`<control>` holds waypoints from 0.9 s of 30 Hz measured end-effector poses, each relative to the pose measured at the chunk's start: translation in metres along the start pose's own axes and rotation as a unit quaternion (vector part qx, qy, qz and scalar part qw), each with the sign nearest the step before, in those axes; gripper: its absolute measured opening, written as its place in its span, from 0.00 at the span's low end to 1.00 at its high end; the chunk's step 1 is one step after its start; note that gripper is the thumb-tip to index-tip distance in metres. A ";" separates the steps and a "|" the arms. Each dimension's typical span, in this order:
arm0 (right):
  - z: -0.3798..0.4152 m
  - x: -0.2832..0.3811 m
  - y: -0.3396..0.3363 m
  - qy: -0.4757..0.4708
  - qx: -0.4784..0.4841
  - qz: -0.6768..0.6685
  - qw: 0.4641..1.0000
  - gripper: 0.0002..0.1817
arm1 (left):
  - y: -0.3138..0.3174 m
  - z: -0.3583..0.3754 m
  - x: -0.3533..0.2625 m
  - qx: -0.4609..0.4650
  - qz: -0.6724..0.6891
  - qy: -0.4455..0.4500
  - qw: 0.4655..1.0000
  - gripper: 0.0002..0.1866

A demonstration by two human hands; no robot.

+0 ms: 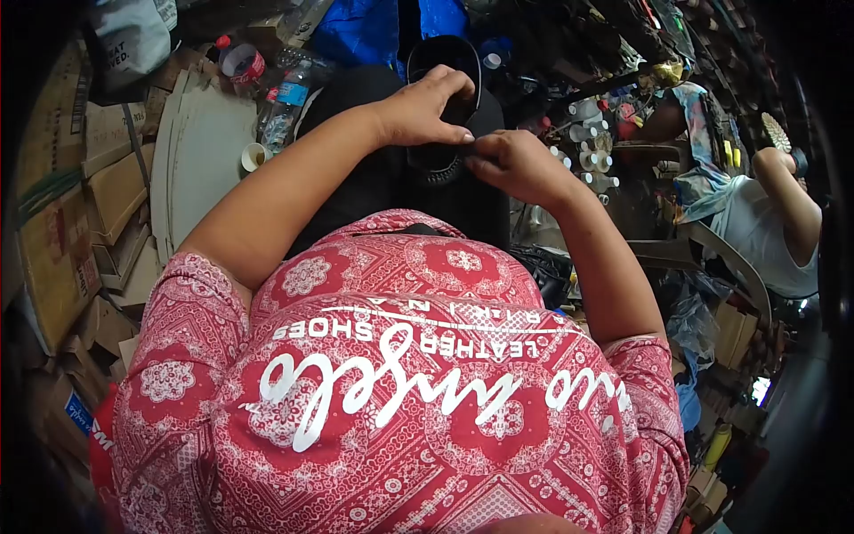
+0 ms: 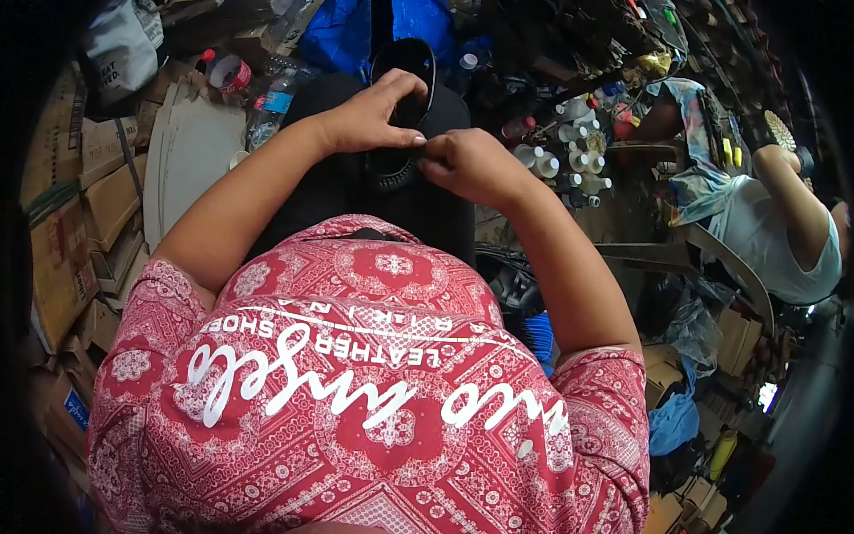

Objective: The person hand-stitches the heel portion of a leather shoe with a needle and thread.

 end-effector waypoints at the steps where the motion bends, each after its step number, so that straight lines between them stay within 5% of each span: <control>1: 0.002 0.000 0.001 -0.001 -0.001 -0.001 1.000 0.12 | 0.002 -0.001 0.001 0.019 -0.003 0.000 1.000 0.31; 13: 0.050 0.015 -0.004 0.053 -0.047 -0.100 0.992 0.13 | 0.001 -0.004 0.005 0.034 -0.005 -0.028 0.999 0.31; 15: 0.068 0.014 -0.015 0.132 -0.096 -0.176 0.971 0.14 | -0.005 -0.006 0.002 0.041 -0.010 -0.032 0.999 0.30; 18: 0.061 0.013 -0.016 0.116 -0.131 -0.134 0.975 0.05 | -0.019 -0.011 -0.008 0.058 -0.044 0.069 0.995 0.21; 21: 0.048 0.015 -0.014 0.119 -0.119 -0.098 0.981 0.12 | -0.022 -0.015 -0.013 0.129 -0.044 0.061 0.989 0.17; 22: 0.044 0.015 -0.012 0.103 -0.120 -0.065 0.985 0.13 | -0.019 -0.016 -0.015 0.177 0.003 -0.021 0.984 0.13; 27: 0.035 0.012 -0.010 0.104 -0.108 -0.020 0.989 0.13 | -0.014 -0.014 -0.006 0.157 0.069 -0.007 0.985 0.12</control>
Point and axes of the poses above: each hand's wrist, its own z-axis away from the middle knuckle, its own y-axis out of the palm, x = y × z, the point moved 5 cm from there along -z, towards the middle knuckle, and after that the axes turned 3 degrees about -z, right-handed, at the moved point
